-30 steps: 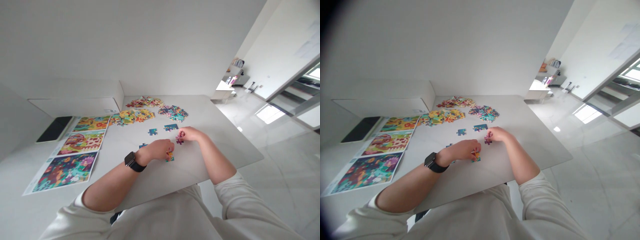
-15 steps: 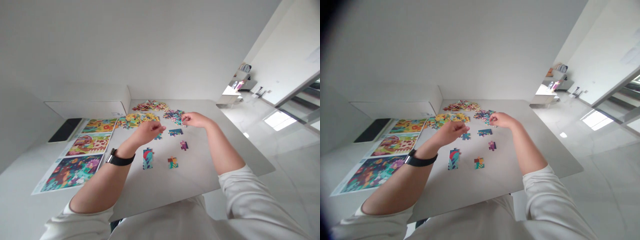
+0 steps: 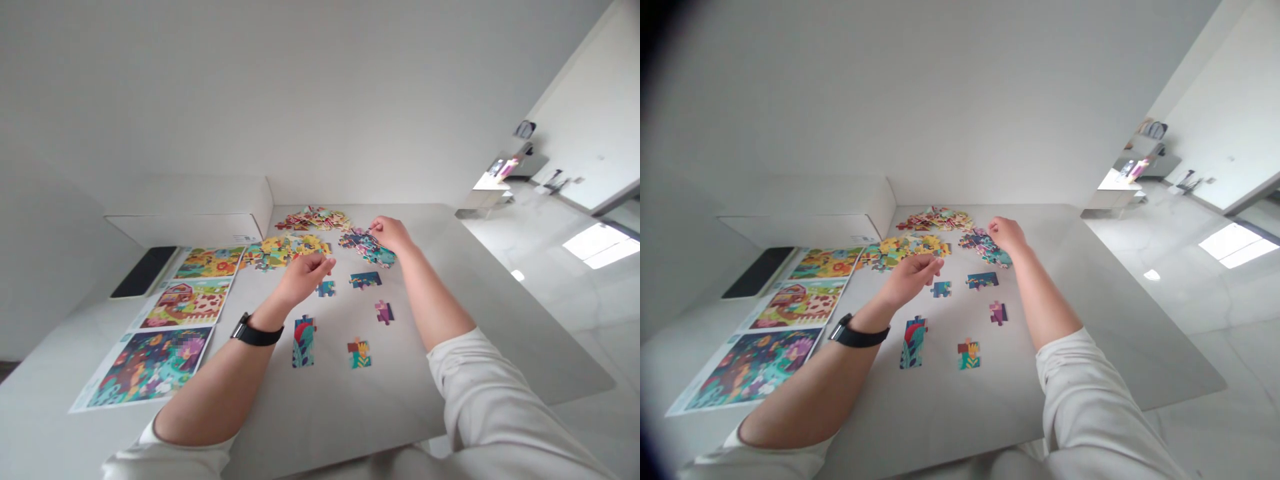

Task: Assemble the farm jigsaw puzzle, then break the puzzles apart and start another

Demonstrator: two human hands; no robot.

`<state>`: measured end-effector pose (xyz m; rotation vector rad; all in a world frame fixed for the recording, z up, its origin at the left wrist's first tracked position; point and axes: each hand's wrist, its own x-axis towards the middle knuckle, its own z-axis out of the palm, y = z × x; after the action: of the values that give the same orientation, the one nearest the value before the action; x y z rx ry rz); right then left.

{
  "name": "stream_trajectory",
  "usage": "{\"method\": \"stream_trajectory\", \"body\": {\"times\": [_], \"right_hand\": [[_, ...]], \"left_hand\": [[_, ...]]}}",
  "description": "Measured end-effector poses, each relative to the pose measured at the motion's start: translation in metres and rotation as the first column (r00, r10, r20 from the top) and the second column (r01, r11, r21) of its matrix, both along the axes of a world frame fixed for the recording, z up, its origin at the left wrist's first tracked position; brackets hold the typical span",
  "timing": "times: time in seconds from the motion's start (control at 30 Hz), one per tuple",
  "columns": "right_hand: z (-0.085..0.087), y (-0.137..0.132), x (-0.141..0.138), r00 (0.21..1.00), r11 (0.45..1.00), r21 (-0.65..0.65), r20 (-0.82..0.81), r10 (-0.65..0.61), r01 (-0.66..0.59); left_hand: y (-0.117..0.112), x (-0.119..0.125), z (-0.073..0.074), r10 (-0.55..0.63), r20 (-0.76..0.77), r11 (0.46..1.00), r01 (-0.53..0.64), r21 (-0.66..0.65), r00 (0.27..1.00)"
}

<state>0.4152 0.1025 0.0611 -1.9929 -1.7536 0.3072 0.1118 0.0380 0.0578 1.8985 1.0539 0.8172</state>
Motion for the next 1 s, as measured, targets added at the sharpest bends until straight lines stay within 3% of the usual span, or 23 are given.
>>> {"method": "stream_trajectory", "body": {"times": [0.17, 0.3, 0.43, 0.53, 0.6, 0.7, 0.83, 1.0], "right_hand": [[-0.020, 0.011, 0.003, 0.992, 0.991, -0.119, 0.104, 0.078, -0.065], [-0.027, 0.011, 0.004, 0.981, 0.983, -0.165, 0.157, 0.110, -0.083], [-0.030, 0.011, 0.004, 0.969, 0.985, -0.134, 0.209, 0.134, -0.107], [-0.035, 0.011, 0.004, 0.971, 0.989, -0.037, 0.192, 0.145, -0.140], [-0.038, 0.012, 0.004, 0.984, 0.985, 0.052, 0.085, 0.159, -0.164], [-0.039, 0.014, 0.001, 0.960, 0.977, 0.155, -0.220, 0.176, -0.144], [-0.030, 0.008, -0.008, 0.783, 0.955, 0.277, -0.571, 0.248, -0.100], [-0.008, -0.029, -0.031, 0.602, 0.939, 0.322, -0.728, 0.328, -0.122]], "left_hand": [[0.004, 0.003, -0.023, 0.052, 0.089, 0.992, -0.042, -0.117, 0.995], [0.005, 0.005, -0.034, 0.043, 0.123, 0.985, -0.022, -0.172, 0.991], [0.007, 0.007, -0.037, 0.082, 0.207, 0.976, -0.036, -0.215, 0.975], [0.008, 0.009, -0.038, 0.117, 0.260, 0.967, -0.051, -0.249, 0.958], [0.008, 0.010, -0.037, 0.123, 0.290, 0.965, -0.046, -0.259, 0.949], [0.007, 0.009, -0.032, 0.126, 0.341, 0.967, -0.039, -0.250, 0.931], [0.005, 0.006, -0.015, 0.144, 0.444, 0.977, -0.056, -0.205, 0.885], [-0.006, 0.001, 0.009, 0.165, 0.569, 0.980, -0.066, -0.190, 0.805]]}}
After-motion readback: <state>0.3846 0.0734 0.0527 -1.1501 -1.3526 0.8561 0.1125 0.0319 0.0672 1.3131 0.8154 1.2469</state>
